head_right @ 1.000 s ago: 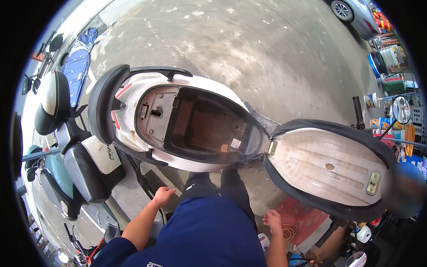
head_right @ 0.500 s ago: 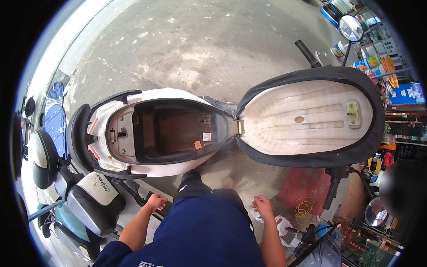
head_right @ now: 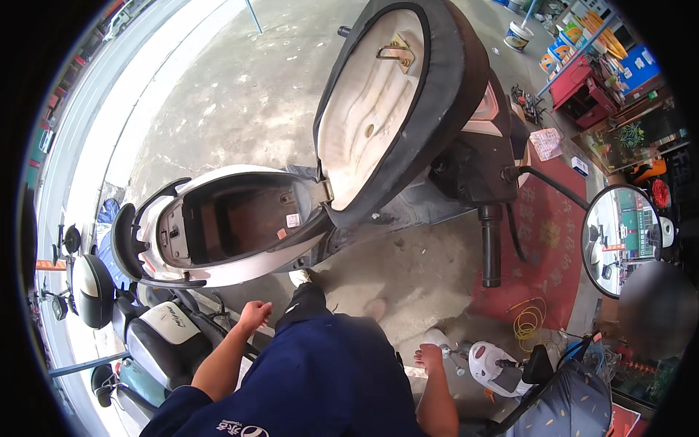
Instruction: The person repairs a white scooter in a workshop. They use a screwdriver to adjust the handlebar area, remove gloves, insert a key into the ignition, and use a power drill to remove screws from the seat. They then lift the seat to access the internal wiring.
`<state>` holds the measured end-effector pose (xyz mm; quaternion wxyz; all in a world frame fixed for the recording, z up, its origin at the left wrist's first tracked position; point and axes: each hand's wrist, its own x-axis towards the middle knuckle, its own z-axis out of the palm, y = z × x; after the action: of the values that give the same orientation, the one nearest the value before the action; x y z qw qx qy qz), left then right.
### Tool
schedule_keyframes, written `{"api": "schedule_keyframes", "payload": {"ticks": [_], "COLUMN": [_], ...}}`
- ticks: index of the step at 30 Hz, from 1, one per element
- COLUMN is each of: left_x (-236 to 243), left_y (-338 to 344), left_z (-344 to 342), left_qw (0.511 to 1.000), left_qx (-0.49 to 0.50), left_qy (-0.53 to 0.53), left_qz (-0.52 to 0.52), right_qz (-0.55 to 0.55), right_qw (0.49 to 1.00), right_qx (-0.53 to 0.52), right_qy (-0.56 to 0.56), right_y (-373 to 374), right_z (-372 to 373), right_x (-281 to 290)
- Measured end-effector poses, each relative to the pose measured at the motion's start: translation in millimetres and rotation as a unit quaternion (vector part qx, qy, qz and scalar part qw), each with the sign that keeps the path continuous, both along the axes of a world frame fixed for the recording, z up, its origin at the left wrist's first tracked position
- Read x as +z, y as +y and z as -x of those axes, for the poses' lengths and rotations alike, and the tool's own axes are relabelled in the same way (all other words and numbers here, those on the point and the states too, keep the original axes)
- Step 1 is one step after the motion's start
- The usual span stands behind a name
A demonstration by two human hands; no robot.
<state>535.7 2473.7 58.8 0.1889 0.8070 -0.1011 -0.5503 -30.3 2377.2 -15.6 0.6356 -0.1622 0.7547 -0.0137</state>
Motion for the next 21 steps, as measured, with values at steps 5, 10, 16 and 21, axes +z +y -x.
{"api": "schedule_keyframes", "payload": {"ticks": [5, 10, 16, 21], "left_x": [4.0, 4.3, -56.8, -135.0], "left_y": [-31.9, -119.3, -231.7, -277.0], "left_z": [22.6, -38.5, -106.0, -108.0], "left_qw": [0.993, 0.962, 0.919, 0.900], "left_qx": [-0.072, -0.116, -0.302, -0.373], "left_qy": [-0.085, -0.212, -0.246, -0.220], "left_qz": [0.041, 0.129, 0.066, 0.045], "right_qz": [-0.030, 0.035, 0.067, 0.040], "right_qw": [0.998, 0.995, 0.993, 0.991], "right_qx": [-0.033, -0.063, -0.023, 0.016], "right_qy": [0.055, 0.065, 0.093, 0.128], "right_y": [24.2, -4.1, -22.0, -1.6], "right_z": [63.7, 47.4, -45.5, -108.6], "right_x": [-17.7, 22.2, 106.5, 152.4]}}
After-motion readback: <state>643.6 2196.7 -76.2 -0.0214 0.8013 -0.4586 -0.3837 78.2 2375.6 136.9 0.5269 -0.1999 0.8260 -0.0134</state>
